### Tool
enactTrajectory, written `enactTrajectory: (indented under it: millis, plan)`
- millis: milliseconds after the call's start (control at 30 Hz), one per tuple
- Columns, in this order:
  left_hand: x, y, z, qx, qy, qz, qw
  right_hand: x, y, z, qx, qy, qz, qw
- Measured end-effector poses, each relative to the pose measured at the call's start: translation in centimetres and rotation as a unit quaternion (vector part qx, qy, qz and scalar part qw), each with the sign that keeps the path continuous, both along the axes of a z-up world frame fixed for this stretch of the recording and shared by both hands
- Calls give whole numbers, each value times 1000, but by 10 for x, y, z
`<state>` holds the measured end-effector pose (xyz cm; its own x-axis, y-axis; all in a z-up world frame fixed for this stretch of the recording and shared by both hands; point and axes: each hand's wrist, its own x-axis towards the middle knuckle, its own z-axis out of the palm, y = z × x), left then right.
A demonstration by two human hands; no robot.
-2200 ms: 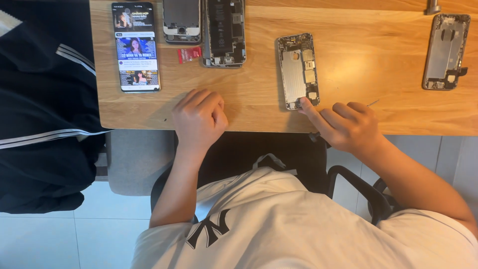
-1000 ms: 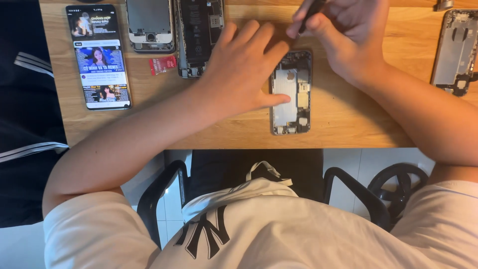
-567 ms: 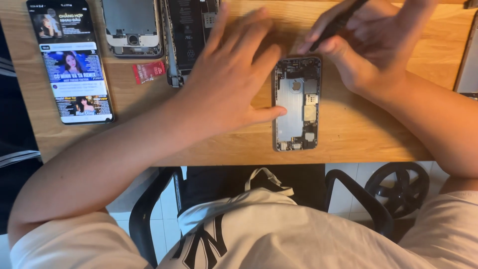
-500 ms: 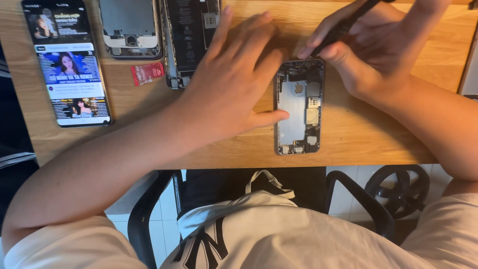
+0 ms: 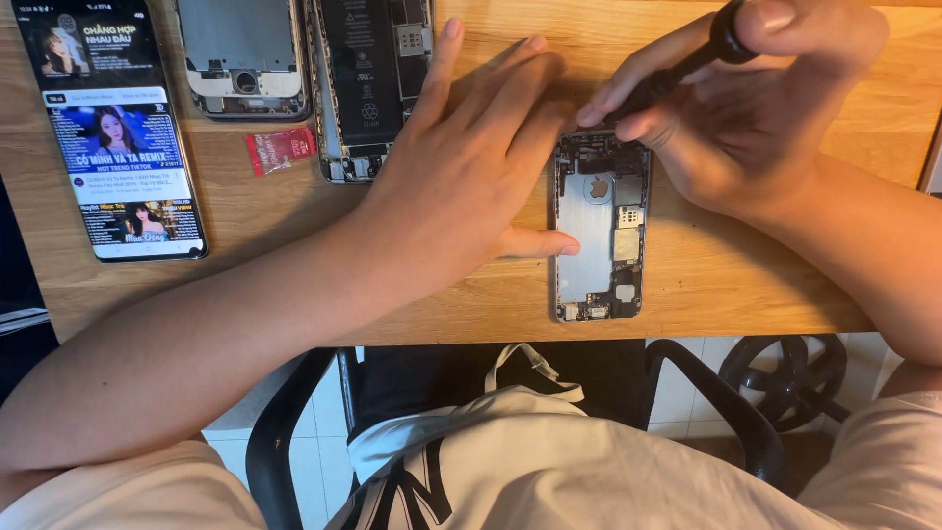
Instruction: Using a precision screwdriver to disassemble or assemble internal components of a smartphone on a workbench.
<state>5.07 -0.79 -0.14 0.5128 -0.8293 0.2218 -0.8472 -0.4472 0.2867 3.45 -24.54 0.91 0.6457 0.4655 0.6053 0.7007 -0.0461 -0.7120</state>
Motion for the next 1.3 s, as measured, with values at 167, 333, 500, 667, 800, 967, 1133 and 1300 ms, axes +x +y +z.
enactTrajectory:
  millis: [167, 333, 500, 667, 800, 967, 1133, 1300]
  plan:
    - [-1, 2, -1, 3, -21, -1, 1000, -2, -6, -7, -9, 11, -5, 1000]
    - [-1, 1, -4, 5, -32, 4, 999, -4, -7, -10, -10, 9, 0, 1000]
    - [-1, -2, -3, 8, -5, -4, 1000, 28, -23, -24, 37, -113, 101, 988]
    - [-2, 0, -4, -7, 7, -8, 1000, 9, -18, -24, 59, -82, -11, 995]
    - [-1, 0, -2, -10, -9, -4, 1000, 11, -14, -23, 69, -63, 21, 995]
    - [-1, 0, -6, 9, -43, -3, 999, 8, -12, -27, 65, -81, 0, 995]
    - [1, 2, -1, 2, -54, -9, 999, -5, -18, -26, 31, 5, 11, 999]
    - [1, 3, 0, 5, -41, -17, 999, -2, -13, -30, 42, -34, -42, 998]
